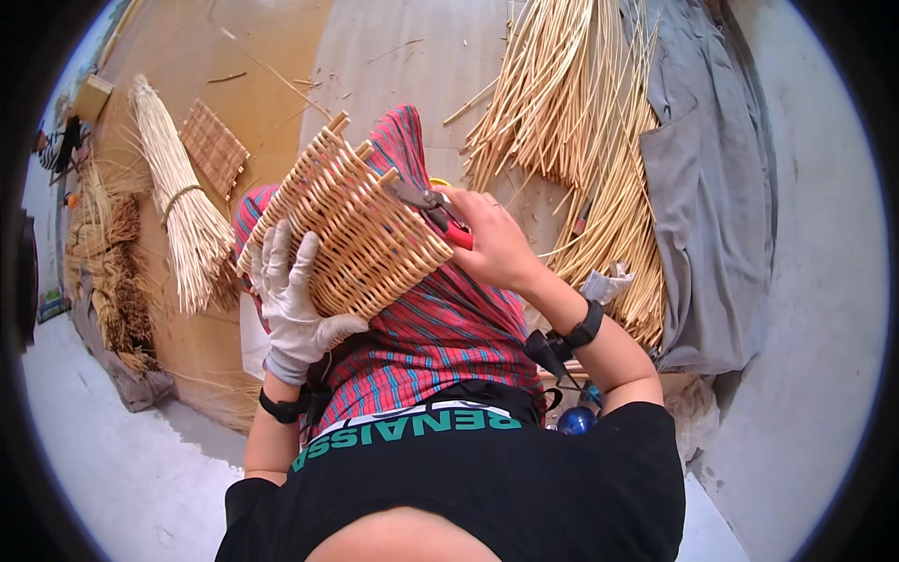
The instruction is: Measure, trim, and weave a wicker basket component.
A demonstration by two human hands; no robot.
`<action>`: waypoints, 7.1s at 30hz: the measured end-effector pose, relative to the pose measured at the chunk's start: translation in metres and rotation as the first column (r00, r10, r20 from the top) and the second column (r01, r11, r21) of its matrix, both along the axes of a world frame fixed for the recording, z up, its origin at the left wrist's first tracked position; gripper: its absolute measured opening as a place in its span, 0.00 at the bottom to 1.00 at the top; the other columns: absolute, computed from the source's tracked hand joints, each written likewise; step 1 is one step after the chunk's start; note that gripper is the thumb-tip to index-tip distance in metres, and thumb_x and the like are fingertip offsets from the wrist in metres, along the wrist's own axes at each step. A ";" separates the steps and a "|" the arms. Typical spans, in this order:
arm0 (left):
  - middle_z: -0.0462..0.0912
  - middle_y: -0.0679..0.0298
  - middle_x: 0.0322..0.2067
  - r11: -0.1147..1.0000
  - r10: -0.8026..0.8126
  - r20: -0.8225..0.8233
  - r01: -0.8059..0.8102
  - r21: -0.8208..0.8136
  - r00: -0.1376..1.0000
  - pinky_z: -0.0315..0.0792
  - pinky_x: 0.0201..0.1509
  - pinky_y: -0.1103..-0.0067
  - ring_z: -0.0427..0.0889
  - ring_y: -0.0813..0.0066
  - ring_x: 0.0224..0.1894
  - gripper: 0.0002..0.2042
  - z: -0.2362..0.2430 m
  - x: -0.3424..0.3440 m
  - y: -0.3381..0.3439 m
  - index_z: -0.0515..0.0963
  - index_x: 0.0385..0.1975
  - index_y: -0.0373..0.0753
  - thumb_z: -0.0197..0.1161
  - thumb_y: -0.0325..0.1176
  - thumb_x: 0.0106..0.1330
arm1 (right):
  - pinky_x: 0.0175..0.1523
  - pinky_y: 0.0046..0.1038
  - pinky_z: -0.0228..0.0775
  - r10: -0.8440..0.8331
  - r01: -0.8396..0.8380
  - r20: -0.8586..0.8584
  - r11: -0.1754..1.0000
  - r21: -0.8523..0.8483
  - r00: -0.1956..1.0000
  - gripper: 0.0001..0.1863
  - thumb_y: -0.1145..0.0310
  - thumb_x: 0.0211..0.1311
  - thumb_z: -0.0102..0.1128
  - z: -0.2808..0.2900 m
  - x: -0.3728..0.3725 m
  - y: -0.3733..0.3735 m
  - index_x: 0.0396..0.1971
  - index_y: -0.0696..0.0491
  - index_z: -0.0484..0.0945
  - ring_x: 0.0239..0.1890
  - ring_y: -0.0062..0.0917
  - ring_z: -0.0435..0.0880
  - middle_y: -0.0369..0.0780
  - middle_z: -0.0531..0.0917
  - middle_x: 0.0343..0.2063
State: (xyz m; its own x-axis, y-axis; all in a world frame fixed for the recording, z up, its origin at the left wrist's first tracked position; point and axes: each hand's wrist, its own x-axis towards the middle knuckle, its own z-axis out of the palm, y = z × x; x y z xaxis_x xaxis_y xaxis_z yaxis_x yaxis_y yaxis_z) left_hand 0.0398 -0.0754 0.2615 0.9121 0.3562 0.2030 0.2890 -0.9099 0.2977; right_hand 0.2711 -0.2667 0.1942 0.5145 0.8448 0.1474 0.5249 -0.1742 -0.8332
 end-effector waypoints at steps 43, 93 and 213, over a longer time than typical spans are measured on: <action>0.68 0.57 0.63 0.997 0.056 0.072 -0.052 -0.053 0.996 0.52 0.71 0.58 0.62 0.54 0.66 0.41 0.012 0.006 0.005 0.77 0.58 0.53 0.67 0.70 0.45 | 0.64 0.40 0.63 0.149 -0.148 -0.126 0.989 0.023 0.981 0.40 0.48 0.58 0.64 -0.014 0.031 0.082 0.66 0.52 0.64 0.58 0.45 0.74 0.51 0.76 0.55; 0.81 0.68 0.33 0.155 0.603 0.406 0.399 -0.904 0.686 0.73 0.38 0.82 0.75 0.82 0.29 0.14 0.046 0.088 0.101 0.77 0.50 0.35 0.52 0.37 0.77 | 0.43 0.19 0.68 0.034 0.085 -0.787 0.990 0.109 0.616 0.14 0.61 0.70 0.60 0.024 0.027 0.038 0.47 0.55 0.75 0.35 0.14 0.78 0.31 0.80 0.30; 0.64 0.78 0.21 -0.007 0.090 0.137 0.138 -0.990 0.986 0.55 0.25 0.89 0.59 0.90 0.22 0.12 0.029 -0.077 -0.034 0.78 0.46 0.37 0.50 0.38 0.78 | 0.14 0.21 0.40 0.363 0.612 -0.912 0.683 0.399 0.190 0.19 0.50 0.76 0.47 0.148 -0.030 0.099 0.26 0.45 0.71 0.11 0.13 0.50 0.26 0.52 0.10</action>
